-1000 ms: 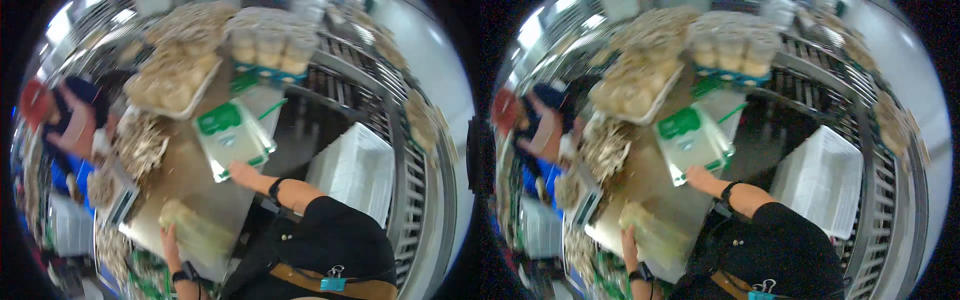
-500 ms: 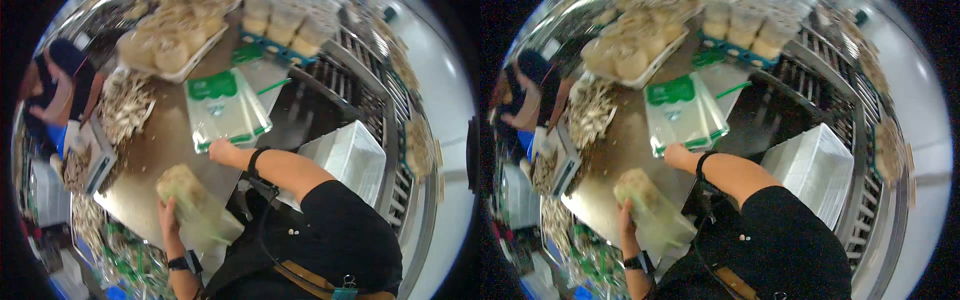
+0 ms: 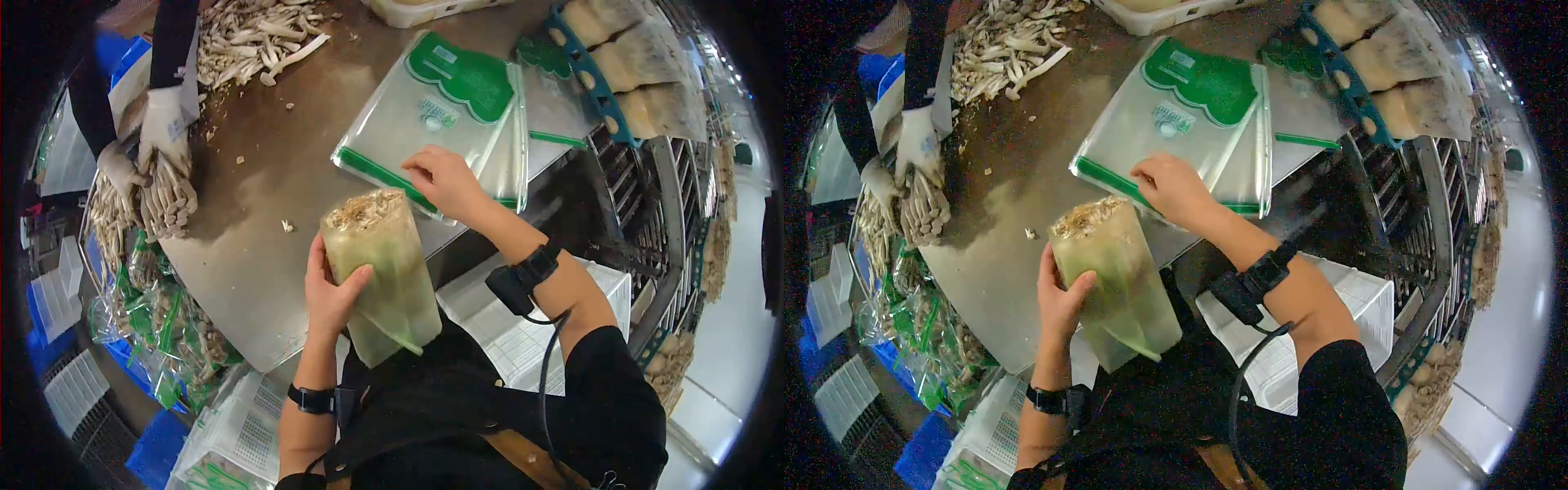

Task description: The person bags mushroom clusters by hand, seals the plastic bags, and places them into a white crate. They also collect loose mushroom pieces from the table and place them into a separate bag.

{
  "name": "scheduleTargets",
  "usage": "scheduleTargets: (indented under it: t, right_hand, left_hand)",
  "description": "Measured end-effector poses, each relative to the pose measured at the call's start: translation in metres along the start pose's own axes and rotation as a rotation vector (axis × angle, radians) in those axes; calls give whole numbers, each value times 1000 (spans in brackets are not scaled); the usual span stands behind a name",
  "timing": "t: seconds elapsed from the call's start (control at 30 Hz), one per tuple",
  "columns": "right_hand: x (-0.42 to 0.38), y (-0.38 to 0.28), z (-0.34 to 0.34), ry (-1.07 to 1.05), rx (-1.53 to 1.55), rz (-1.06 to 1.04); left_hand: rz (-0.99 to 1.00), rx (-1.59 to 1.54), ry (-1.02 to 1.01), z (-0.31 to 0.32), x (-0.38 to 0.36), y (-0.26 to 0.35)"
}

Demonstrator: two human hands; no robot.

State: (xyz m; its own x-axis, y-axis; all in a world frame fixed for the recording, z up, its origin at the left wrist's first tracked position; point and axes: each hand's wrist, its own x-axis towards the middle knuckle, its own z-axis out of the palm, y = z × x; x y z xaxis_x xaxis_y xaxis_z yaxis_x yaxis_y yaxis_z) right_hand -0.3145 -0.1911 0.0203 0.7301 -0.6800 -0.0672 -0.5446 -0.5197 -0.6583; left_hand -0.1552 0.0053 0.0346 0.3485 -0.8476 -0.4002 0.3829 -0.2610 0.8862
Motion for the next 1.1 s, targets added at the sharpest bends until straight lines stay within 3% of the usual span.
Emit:
scheduleTargets:
  t: [0.1,0.17,0.2,0.3,0.37,0.4,0.47,0.5,0.57,0.8,0.97,1.1]
  right_hand:
    - [-11,1,12,57,-137,-61]
    - [-21,12,33,62,-540,-289]
    - [-23,12,33,67,-538,-286]
    - [-28,12,34,34,-489,-280]
    - [-26,13,28,71,-412,-58]
    - [-24,14,23,68,-419,-54]
    - [-21,15,10,148,-6,200]
    - [-18,16,3,142,-15,199]
    - [-13,17,-6,9,269,406]
    - [-16,11,3,141,187,322]
    - [-21,6,-4,261,-62,180]
    - [-24,4,-12,116,76,328]
  left_hand:
    - [48,61,30,2,-1,-3]
    - [29,96,115,-11,-8,-5]
    - [30,101,112,-17,-11,-6]
    - [7,223,251,-33,-16,-9]
    - [4,186,246,-36,-14,-10]
    - [4,148,246,-35,-11,-9]
    - [-4,112,210,-28,-5,-8]
    - [-1,84,177,-24,-2,-6]
    - [-5,124,128,-13,2,2]
    - [23,225,-22,10,8,11]
    - [24,265,-13,11,8,6]
    - [-3,236,-34,17,9,6]
